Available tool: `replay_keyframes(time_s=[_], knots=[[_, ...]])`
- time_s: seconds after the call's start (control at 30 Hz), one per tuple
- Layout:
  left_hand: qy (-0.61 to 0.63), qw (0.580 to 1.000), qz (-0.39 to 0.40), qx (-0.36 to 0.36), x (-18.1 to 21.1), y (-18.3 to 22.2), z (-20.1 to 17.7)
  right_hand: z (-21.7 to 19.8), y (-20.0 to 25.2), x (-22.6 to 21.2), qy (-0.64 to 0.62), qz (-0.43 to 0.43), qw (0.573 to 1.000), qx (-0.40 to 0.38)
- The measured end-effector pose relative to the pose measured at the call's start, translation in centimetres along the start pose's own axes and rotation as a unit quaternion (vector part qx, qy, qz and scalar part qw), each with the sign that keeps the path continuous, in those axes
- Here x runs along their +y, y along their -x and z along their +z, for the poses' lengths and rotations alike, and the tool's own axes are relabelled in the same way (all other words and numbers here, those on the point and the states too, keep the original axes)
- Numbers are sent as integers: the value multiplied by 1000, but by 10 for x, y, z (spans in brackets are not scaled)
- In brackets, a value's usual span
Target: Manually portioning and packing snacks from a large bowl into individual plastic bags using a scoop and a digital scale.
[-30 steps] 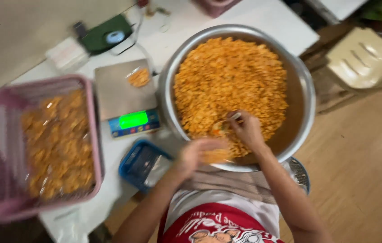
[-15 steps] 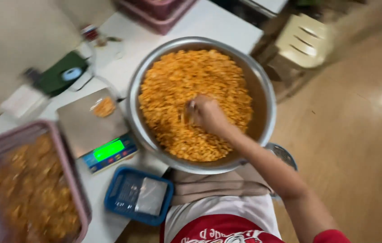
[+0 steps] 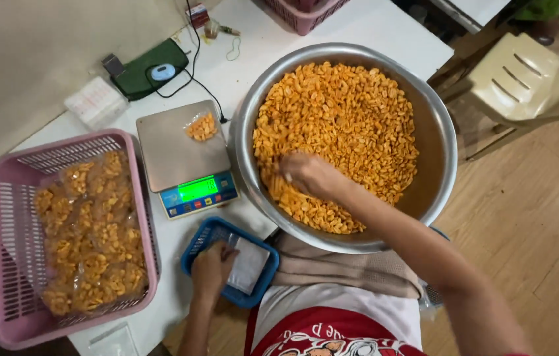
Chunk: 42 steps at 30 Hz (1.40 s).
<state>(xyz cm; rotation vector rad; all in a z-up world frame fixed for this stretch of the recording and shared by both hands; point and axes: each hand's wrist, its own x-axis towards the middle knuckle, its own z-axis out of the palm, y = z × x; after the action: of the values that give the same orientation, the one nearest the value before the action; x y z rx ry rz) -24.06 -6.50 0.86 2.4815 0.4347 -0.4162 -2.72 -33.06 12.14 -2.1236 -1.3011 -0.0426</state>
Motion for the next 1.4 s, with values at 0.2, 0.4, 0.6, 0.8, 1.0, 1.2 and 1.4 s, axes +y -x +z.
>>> replay_keyframes(time_s=[0.2, 0.4, 0.6, 0.8, 1.0, 1.2, 1.4], knots=[[52, 998, 35, 21, 1, 3, -19, -65, 44, -38, -56, 99, 993, 9], [480, 877, 30, 10, 58, 8, -48, -2, 127, 51, 52, 320, 935, 140], [528, 848, 46, -10, 121, -18, -32, 1, 118, 31, -277, 457, 830, 160], [606, 786, 81, -91, 165, -39, -38, -67, 86, -18, -397, 446, 755, 271], [591, 769, 215, -116, 195, -59, -17, -93, 68, -43, -178, 256, 902, 299], [500, 825, 187, -182, 218, -54, -32, -91, 70, -43, -8, 164, 949, 270], [489, 813, 217, -230, 225, -61, -20, -97, 76, -33, -157, 228, 895, 350]])
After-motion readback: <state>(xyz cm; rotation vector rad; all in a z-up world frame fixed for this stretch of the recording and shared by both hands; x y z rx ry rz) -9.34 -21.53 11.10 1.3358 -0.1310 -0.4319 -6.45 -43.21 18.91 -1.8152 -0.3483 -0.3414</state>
